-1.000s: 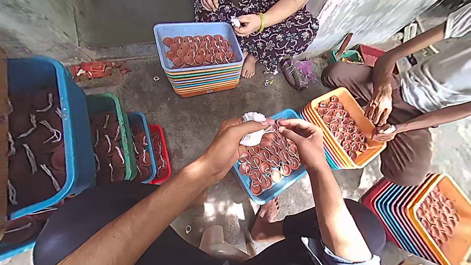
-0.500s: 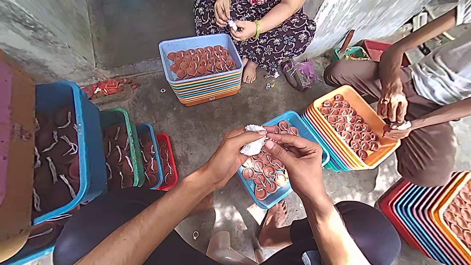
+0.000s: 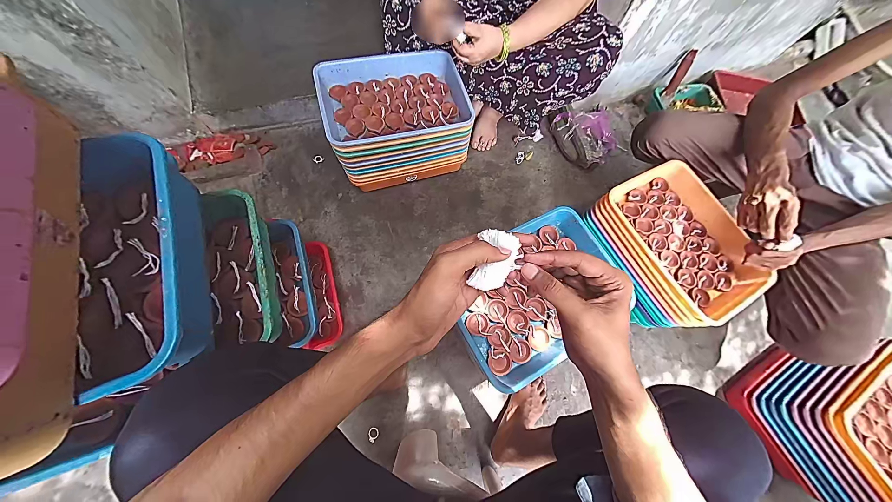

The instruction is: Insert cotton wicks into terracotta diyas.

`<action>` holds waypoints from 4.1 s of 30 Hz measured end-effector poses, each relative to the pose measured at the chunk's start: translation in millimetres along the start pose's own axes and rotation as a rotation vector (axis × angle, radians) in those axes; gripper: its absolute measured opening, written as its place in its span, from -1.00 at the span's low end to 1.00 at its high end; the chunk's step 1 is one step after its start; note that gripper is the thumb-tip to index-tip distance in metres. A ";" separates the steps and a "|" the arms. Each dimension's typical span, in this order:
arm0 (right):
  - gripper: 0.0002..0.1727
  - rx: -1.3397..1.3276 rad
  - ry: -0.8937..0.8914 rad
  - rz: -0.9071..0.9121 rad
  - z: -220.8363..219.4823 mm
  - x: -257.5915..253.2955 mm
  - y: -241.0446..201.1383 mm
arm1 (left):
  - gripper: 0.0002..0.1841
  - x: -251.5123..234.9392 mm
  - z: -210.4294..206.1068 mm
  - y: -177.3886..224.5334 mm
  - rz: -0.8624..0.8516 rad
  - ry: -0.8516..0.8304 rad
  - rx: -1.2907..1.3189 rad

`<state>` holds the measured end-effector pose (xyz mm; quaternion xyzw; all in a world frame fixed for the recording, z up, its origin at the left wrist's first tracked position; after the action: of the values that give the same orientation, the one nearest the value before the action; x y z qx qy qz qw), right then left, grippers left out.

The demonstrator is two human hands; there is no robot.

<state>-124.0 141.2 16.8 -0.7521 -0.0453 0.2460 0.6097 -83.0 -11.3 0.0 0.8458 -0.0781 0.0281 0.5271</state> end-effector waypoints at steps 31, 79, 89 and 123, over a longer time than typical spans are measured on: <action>-0.80 0.250 -0.081 0.129 -11.6 4.3 -18.5 | -0.54 0.0 2.1 -5.4 -0.036 0.007 -0.202; -0.53 0.142 0.026 0.207 -4.6 4.5 -12.6 | -0.59 7.1 -1.3 32.0 -0.462 0.109 -0.579; -0.62 0.251 -0.039 0.365 -0.2 3.6 -22.6 | -0.59 7.6 1.7 32.3 -0.443 0.114 -0.515; -0.81 0.453 0.134 -0.249 118.4 -31.6 64.6 | -0.73 2.6 28.6 21.8 -0.159 0.288 -0.369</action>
<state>-217.0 219.2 -50.0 -0.5997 -0.0410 0.1225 0.7897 -84.9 -46.7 7.0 0.7259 0.0607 0.0923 0.6789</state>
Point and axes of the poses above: each hand's wrist, its own x-axis away from the middle knuckle, its own z-axis out of the back of the hand, y = z × x, the point moved 8 cm from there along -x, towards the middle knuckle, and after that the axes turned 3 degrees about -x, right-handed, at the moved point
